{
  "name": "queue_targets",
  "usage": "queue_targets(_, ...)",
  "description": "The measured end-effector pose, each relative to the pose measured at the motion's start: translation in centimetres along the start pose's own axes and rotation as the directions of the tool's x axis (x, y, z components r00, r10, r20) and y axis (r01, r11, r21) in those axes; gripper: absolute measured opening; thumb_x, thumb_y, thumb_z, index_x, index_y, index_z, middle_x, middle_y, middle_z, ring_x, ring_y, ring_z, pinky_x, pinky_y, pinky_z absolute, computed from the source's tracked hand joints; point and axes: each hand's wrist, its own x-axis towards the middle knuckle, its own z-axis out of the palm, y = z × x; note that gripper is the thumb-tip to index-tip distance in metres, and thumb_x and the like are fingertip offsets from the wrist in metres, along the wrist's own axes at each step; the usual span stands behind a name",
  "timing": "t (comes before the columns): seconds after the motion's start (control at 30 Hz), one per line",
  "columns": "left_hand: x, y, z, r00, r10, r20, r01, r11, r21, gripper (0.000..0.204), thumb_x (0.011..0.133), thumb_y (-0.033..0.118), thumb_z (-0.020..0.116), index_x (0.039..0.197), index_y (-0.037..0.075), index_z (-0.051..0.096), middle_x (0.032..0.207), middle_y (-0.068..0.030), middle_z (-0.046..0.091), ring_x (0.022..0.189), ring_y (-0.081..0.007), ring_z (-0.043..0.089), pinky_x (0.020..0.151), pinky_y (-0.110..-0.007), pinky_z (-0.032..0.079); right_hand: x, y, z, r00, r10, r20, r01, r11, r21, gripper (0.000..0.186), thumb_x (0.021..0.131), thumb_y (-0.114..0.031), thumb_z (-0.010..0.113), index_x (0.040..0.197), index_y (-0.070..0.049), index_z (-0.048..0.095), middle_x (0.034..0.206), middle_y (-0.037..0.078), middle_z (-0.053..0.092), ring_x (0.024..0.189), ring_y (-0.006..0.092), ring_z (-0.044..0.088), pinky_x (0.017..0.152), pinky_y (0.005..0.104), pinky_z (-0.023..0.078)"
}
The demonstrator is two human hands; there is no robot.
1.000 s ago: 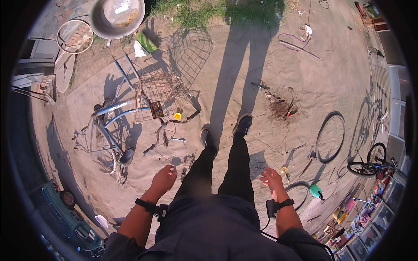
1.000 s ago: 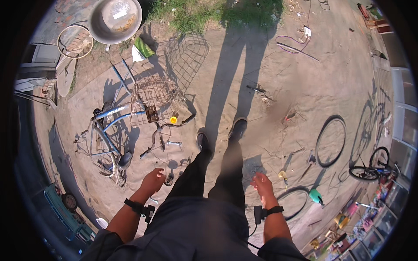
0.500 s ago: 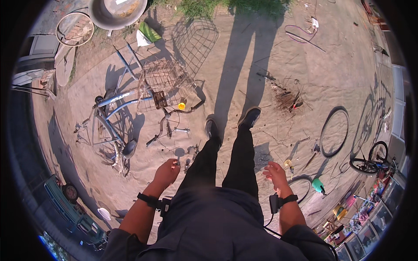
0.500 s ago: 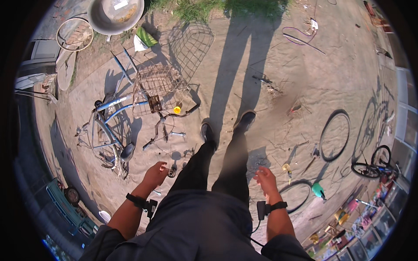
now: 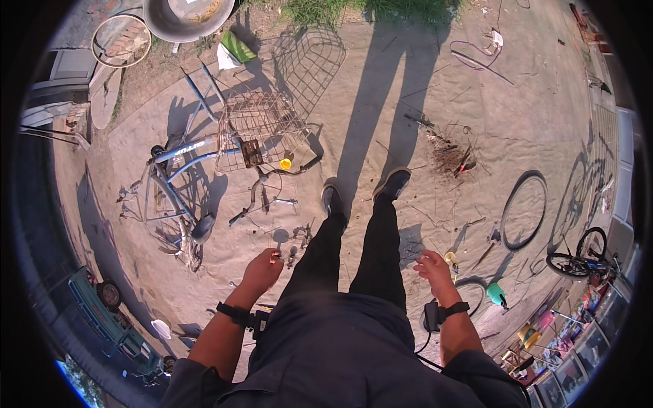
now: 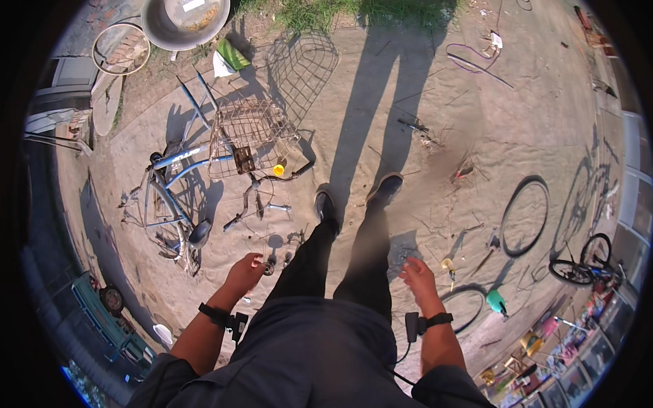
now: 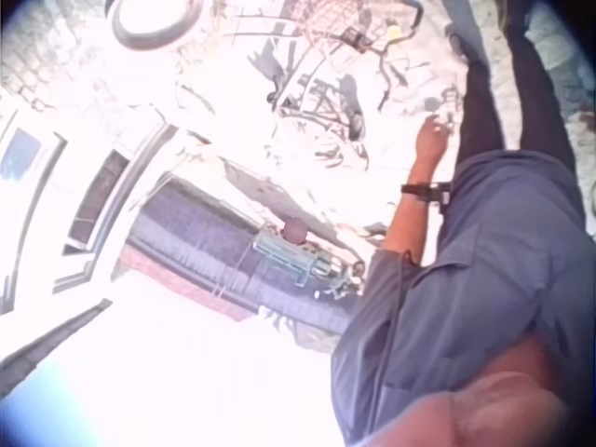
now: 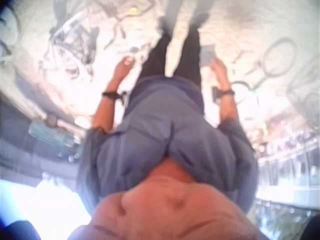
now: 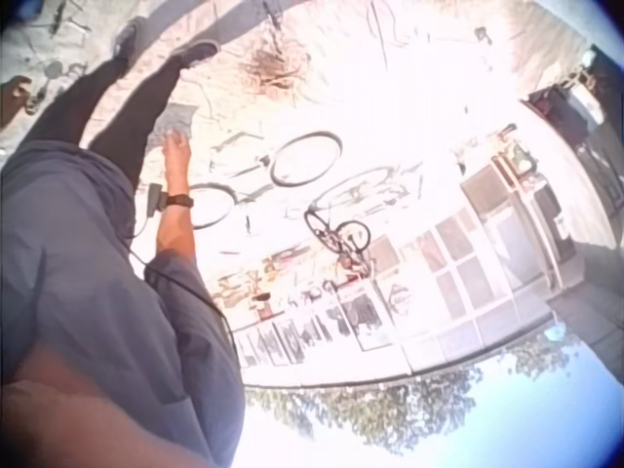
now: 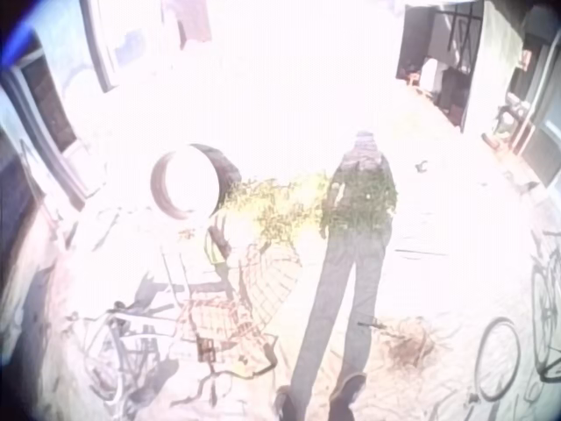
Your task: The person uses a screwdriver to loosen a bolt on a bicycle basket attached to the handlebars. They then use an angle grinder to cut a metal part of the basket. The person continues to use the screwdriver to adjust the basket and the grinder to cut more metal.
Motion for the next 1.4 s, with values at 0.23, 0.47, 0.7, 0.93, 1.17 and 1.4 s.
queue_targets(0.23, -0.1, 1.0, 0.4, 1.000, -0.007, -0.009, 0.007, 1.000, -0.017, 0.043, 0.096, 0.032, 0.065, 0.130, 0.004, 0.065, 0.107, -0.0175, 0.077, 0.104, -0.0345, 0.074, 0.091, -0.042, 0.057, 0.6, -0.4, -0.8, 1.000, -0.008, 0.018, 0.008, 1.000, -0.009, 0.048, 0.104, -0.031, 0.063, 0.146, -0.008, 0.056, 0.127, 0.013, 0.072, 0.107, 0.0233, 0.073, 0.093, 0.0380, 0.054)
queue_targets(0.47, 0.0, 1.2, 1.3, 0.999, -0.029, 0.024, 0.029, 1.000, 0.000, 0.047, 0.097, 0.032, 0.067, 0.133, 0.003, 0.063, 0.114, -0.0200, 0.075, 0.105, -0.0334, 0.074, 0.092, -0.041, 0.057, 1.3, -0.6, -1.5, 1.000, -0.008, 0.015, 0.007, 0.998, 0.055, 0.054, 0.099, -0.031, 0.072, 0.145, -0.007, 0.057, 0.122, 0.012, 0.073, 0.100, 0.0201, 0.074, 0.085, 0.0336, 0.051)
queue_targets(0.7, -0.2, 2.5, 2.0, 0.998, -0.042, 0.043, 0.043, 0.999, -0.026, 0.046, 0.097, 0.033, 0.067, 0.132, 0.003, 0.064, 0.113, -0.0192, 0.075, 0.105, -0.0322, 0.074, 0.092, -0.040, 0.056, 1.5, -0.2, -2.2, 1.000, -0.003, 0.023, 0.001, 0.998, 0.065, 0.055, 0.099, -0.031, 0.072, 0.146, -0.008, 0.057, 0.123, 0.011, 0.072, 0.101, 0.0203, 0.073, 0.085, 0.0328, 0.051)
queue_targets(0.93, -0.2, 3.7, 2.2, 0.996, -0.064, 0.057, 0.064, 0.998, 0.000, 0.045, 0.097, 0.034, 0.067, 0.130, 0.004, 0.065, 0.113, -0.0184, 0.076, 0.106, -0.0332, 0.074, 0.093, -0.040, 0.056, 1.7, 0.3, -2.4, 1.000, 0.004, 0.022, -0.005, 0.999, 0.041, 0.052, 0.102, -0.031, 0.067, 0.147, -0.008, 0.056, 0.127, 0.013, 0.071, 0.104, 0.0225, 0.074, 0.090, 0.0359, 0.053)
queue_targets(1.17, -0.5, 4.3, 2.3, 0.997, -0.044, 0.057, 0.044, 0.999, 0.013, 0.044, 0.097, 0.034, 0.066, 0.129, 0.004, 0.065, 0.113, -0.0188, 0.076, 0.106, -0.0343, 0.073, 0.092, -0.041, 0.057, 1.5, 0.2, -2.4, 1.000, 0.002, 0.016, -0.003, 0.999, 0.053, 0.050, 0.103, -0.030, 0.066, 0.146, -0.008, 0.056, 0.127, 0.015, 0.071, 0.104, 0.0232, 0.074, 0.090, 0.0361, 0.055)
queue_targets(1.4, -0.4, 4.5, 2.3, 0.998, -0.031, 0.053, 0.030, 0.999, 0.023, 0.042, 0.098, 0.032, 0.065, 0.129, 0.005, 0.065, 0.110, -0.0178, 0.076, 0.105, -0.0345, 0.073, 0.091, -0.042, 0.057, 1.7, 0.4, -2.6, 1.000, 0.005, 0.017, -0.006, 0.997, 0.073, 0.048, 0.102, -0.029, 0.067, 0.144, -0.008, 0.058, 0.124, 0.014, 0.072, 0.102, 0.0225, 0.074, 0.087, 0.0352, 0.054)
